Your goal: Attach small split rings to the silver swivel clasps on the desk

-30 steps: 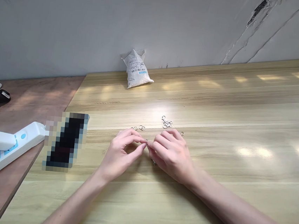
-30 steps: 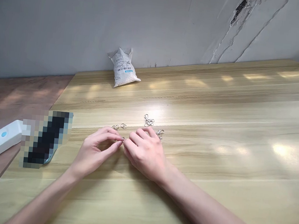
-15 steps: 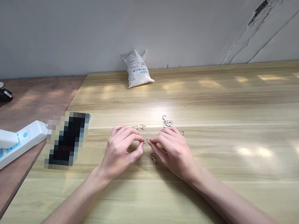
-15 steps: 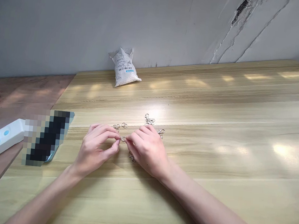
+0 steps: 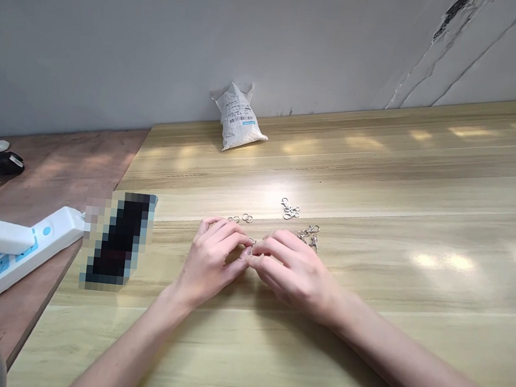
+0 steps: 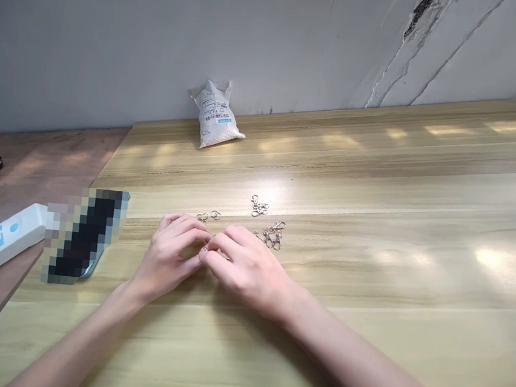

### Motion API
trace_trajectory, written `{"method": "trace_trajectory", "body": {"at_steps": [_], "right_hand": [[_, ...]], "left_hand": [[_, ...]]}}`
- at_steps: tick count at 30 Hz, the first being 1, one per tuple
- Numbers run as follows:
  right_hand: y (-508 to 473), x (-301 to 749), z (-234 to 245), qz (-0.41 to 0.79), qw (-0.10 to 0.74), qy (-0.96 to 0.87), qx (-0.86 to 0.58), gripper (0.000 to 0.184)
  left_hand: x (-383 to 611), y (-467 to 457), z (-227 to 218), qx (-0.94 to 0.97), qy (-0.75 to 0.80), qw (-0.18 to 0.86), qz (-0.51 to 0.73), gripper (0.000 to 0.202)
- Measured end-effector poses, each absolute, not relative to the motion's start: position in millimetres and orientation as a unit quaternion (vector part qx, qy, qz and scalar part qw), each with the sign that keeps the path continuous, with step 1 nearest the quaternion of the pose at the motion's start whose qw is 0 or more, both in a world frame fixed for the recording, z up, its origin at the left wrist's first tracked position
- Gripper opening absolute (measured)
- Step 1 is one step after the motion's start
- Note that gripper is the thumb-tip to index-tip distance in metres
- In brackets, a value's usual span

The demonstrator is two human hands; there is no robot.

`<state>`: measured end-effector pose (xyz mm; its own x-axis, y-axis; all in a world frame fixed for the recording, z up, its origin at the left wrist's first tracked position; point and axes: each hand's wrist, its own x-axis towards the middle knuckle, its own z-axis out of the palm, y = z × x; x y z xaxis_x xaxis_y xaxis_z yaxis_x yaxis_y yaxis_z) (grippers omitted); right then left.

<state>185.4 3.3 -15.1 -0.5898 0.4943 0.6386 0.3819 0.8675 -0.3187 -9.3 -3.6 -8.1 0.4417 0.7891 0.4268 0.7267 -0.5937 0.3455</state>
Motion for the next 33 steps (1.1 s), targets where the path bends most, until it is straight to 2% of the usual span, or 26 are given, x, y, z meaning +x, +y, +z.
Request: {"method": "trace_trajectory", "body": {"at_steps": [7, 13, 15, 21, 25, 29, 33], "right_hand": [[15.3, 194.6, -19.2, 0.220, 0.442, -0.801, -0.339, 0.015], [34.7, 218.5, -21.1, 0.137, 0.379, -0.840, -0.364, 0.018], [45.7, 233.9, -24.2, 0.141, 0.361, -0.840, -0.379, 0.017], [66.8, 262.2, -34.1, 0.197, 0.401, -0.775, -0.447, 0.011], [67.9, 259.1, -35.7, 0.195, 0.392, -0.785, -0.437, 0.012], [68.2, 256.7, -36.2, 0.195, 0.382, -0.801, -0.419, 0.018], [66.5, 255.6, -35.2, 0.185, 0.369, -0.809, -0.418, 0.018]], "left_hand": [[-13.0, -2.8, -5.7, 0.831, 0.463, 0.038, 0.305, 0.008], [-24.1, 2.9, -6.7, 0.833, 0.472, 0.014, 0.289, 0.010], [-32.6, 6.3, -9.0, 0.836, 0.479, 0.005, 0.267, 0.010], [-47.5, 12.5, -13.1, 0.847, 0.473, 0.042, 0.240, 0.008], [-47.4, 14.1, -16.5, 0.837, 0.480, 0.083, 0.251, 0.009], [-44.0, 15.6, -21.4, 0.826, 0.493, 0.081, 0.259, 0.023], [-35.4, 17.5, -23.7, 0.848, 0.482, 0.070, 0.210, 0.042]]}}
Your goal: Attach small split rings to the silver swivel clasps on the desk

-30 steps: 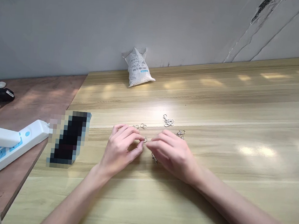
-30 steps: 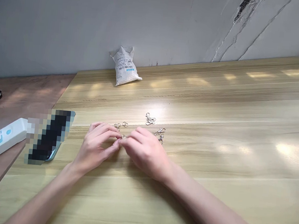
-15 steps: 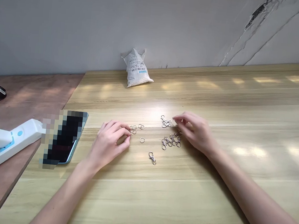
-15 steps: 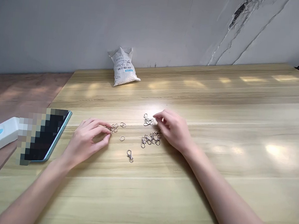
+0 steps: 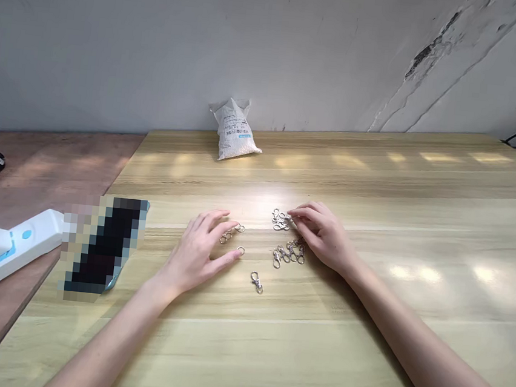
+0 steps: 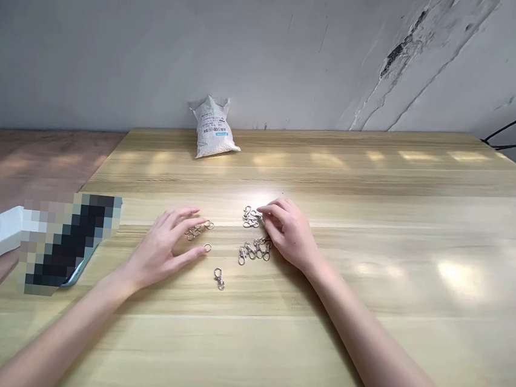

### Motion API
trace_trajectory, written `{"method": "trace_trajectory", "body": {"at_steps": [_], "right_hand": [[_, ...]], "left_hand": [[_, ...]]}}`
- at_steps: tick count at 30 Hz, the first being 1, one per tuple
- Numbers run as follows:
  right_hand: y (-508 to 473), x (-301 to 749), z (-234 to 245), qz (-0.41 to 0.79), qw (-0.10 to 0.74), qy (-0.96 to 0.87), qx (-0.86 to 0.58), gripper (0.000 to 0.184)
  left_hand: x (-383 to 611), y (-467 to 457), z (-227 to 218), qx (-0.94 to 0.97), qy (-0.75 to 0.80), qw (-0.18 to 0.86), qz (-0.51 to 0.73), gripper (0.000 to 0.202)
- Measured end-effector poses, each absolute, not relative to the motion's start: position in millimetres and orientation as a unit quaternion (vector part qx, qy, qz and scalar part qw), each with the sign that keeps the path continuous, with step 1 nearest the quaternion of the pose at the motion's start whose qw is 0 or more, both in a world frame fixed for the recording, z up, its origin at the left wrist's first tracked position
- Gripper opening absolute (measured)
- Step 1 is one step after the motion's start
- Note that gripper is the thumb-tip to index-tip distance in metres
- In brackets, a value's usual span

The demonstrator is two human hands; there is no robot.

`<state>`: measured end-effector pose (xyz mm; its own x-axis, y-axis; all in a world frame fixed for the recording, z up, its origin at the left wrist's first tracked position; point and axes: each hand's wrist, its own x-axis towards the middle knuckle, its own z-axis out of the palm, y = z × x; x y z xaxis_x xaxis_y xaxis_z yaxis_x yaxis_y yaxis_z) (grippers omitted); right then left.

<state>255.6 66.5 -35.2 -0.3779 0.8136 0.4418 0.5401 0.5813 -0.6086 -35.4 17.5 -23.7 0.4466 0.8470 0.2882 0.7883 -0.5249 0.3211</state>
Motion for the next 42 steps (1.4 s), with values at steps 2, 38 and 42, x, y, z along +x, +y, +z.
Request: {"method": "trace_trajectory", "body": {"at_steps": [2, 38, 42], "right_hand": [[67.1, 254.5, -34.0, 0.179, 0.362, -0.811, -0.424, 0.019], [-45.2, 238.8, -18.4, 0.032, 0.095, -0.964, -0.246, 0.076], [-41.3, 231.9, -16.5, 0.027, 0.098, -0.962, -0.254, 0.067]], "left_hand": [[-30.6, 19.0, -23.6, 0.859, 0.471, 0.070, 0.190, 0.039], [-39.9, 9.9, -16.8, 0.882, 0.440, 0.110, 0.129, 0.044], [-39.7, 10.8, -17.4, 0.872, 0.455, 0.115, 0.138, 0.047]]}}
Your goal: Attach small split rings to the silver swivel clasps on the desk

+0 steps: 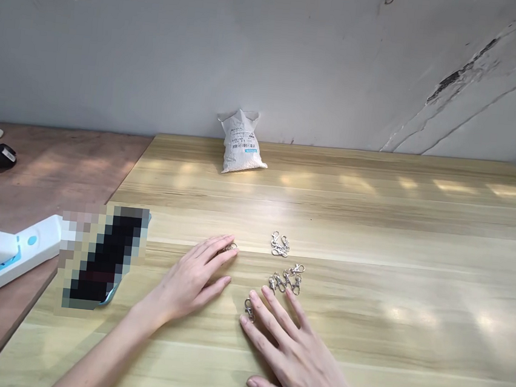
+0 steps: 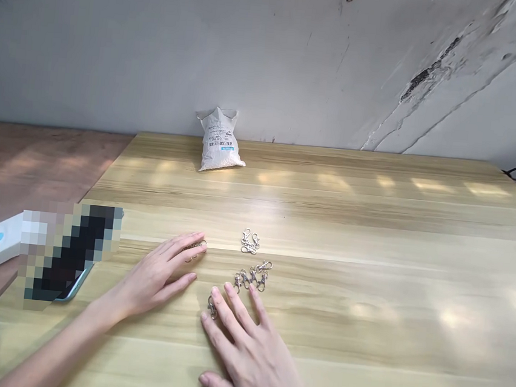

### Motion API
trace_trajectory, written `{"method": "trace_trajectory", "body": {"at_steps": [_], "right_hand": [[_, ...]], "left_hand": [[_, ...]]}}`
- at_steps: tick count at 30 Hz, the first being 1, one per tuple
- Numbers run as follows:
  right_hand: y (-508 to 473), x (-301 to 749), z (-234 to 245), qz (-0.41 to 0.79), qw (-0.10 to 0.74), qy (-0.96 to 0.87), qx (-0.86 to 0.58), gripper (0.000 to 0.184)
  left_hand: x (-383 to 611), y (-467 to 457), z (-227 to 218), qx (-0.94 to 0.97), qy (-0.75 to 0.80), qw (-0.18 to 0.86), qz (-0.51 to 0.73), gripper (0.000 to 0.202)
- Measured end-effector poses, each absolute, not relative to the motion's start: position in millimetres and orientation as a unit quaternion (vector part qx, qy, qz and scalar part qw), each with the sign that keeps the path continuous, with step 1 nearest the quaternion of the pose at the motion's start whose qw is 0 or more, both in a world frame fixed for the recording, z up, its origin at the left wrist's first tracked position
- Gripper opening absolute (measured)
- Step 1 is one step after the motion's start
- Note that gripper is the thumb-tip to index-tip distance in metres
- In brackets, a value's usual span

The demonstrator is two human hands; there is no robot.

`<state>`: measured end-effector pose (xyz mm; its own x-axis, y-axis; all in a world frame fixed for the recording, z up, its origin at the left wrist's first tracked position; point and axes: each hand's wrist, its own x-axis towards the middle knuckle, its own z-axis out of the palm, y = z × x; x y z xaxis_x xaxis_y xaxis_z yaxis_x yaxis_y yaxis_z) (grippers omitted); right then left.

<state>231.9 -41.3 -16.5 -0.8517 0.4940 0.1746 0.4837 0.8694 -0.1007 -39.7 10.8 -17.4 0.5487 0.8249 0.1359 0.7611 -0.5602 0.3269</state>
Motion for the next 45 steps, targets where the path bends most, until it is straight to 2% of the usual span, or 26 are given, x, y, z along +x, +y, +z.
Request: {"method": "trace_trajectory", "body": {"at_steps": [9, 12, 21, 25, 32, 38, 45], "right_hand": [[-19.5, 259.3, -24.7, 0.052, 0.160, -0.902, -0.398, 0.051], [-10.7, 263.1, -25.6, 0.073, 0.191, -0.878, -0.433, 0.048], [9.5, 242.1, -23.9, 0.022, 0.233, -0.904, -0.359, 0.033], [13.9, 227.7, -23.0, 0.014, 0.264, -0.898, -0.352, 0.024], [18.6, 215.2, -20.5, -0.024, 0.252, -0.913, -0.319, 0.015], [17.6, 218.4, -19.6, -0.048, 0.237, -0.925, -0.295, 0.023], [23.6, 213.3, -27.0, -0.031, 0.200, -0.920, -0.337, 0.021]], "left_hand": [[-60.6, 24.2, -21.0, 0.843, 0.507, 0.097, 0.154, 0.061], [-64.2, 26.5, -20.9, 0.848, 0.494, 0.106, 0.159, 0.053], [-76.3, 26.7, -10.1, 0.864, 0.467, 0.137, 0.131, 0.031], [-66.0, 31.0, -2.9, 0.868, 0.463, 0.122, 0.128, 0.031], [-36.7, 48.2, 0.9, 0.889, 0.432, 0.071, 0.133, 0.015], [-36.6, 48.5, -5.6, 0.898, 0.411, 0.041, 0.154, 0.018], [-29.4, 45.2, -1.4, 0.921, 0.371, -0.009, 0.117, 0.021]]}}
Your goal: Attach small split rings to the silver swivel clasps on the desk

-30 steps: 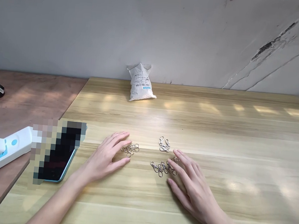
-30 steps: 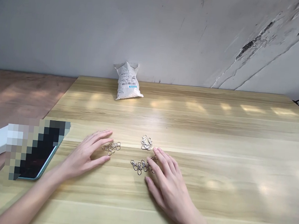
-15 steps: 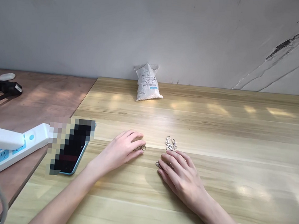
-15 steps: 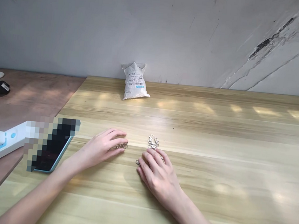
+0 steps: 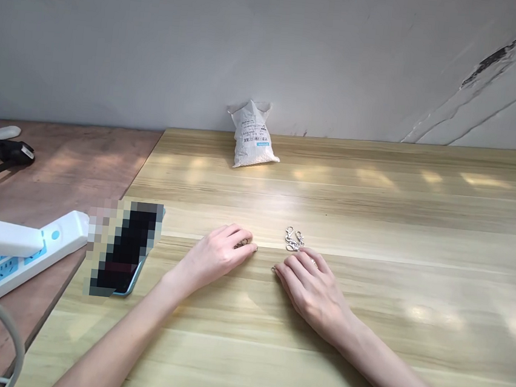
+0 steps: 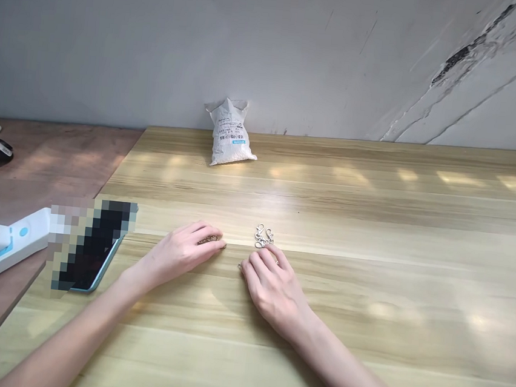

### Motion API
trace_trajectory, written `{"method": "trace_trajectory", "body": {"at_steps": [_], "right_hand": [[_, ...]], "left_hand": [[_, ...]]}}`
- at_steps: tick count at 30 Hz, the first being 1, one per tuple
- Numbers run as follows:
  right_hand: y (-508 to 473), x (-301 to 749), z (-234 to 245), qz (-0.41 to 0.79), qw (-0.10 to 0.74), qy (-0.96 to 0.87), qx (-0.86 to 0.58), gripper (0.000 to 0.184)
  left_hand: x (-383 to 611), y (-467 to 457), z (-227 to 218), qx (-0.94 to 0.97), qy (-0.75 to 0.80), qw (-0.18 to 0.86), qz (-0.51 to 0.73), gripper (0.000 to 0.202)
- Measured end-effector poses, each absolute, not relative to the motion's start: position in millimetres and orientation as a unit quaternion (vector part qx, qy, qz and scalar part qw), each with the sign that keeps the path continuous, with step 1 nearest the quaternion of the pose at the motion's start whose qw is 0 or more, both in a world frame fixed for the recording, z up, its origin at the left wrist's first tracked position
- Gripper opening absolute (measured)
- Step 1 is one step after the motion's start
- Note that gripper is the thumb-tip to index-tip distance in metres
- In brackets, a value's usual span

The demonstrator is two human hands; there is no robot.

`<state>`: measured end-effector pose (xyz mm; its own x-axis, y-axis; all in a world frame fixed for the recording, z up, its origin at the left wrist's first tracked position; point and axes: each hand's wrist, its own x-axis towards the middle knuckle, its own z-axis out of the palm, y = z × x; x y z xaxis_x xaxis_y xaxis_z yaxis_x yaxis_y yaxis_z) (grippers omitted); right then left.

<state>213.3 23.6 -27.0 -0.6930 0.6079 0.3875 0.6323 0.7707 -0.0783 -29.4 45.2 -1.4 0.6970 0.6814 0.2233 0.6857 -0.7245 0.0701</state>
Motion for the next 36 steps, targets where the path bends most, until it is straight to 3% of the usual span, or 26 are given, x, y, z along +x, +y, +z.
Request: {"method": "trace_trajectory", "body": {"at_steps": [11, 21, 28, 36], "right_hand": [[24.7, 205.9, -25.8, 0.008, 0.247, -0.903, -0.352, 0.018], [42.9, 198.5, -28.3, 0.118, 0.354, -0.840, -0.394, 0.011], [49.3, 196.7, -29.9, 0.137, 0.394, -0.828, -0.375, 0.020], [51.3, 180.5, -27.6, 0.138, 0.414, -0.801, -0.410, 0.007]], "left_hand": [[-21.8, 48.6, -13.1, -0.917, -0.357, 0.028, -0.176, 0.022], [-9.9, 36.5, -14.6, -0.830, -0.396, -0.139, -0.368, 0.010], [-10.7, 36.4, -15.0, -0.747, -0.471, -0.147, -0.445, 0.012], [-5.3, 43.4, -24.1, -0.726, -0.485, -0.166, -0.459, 0.006]]}}
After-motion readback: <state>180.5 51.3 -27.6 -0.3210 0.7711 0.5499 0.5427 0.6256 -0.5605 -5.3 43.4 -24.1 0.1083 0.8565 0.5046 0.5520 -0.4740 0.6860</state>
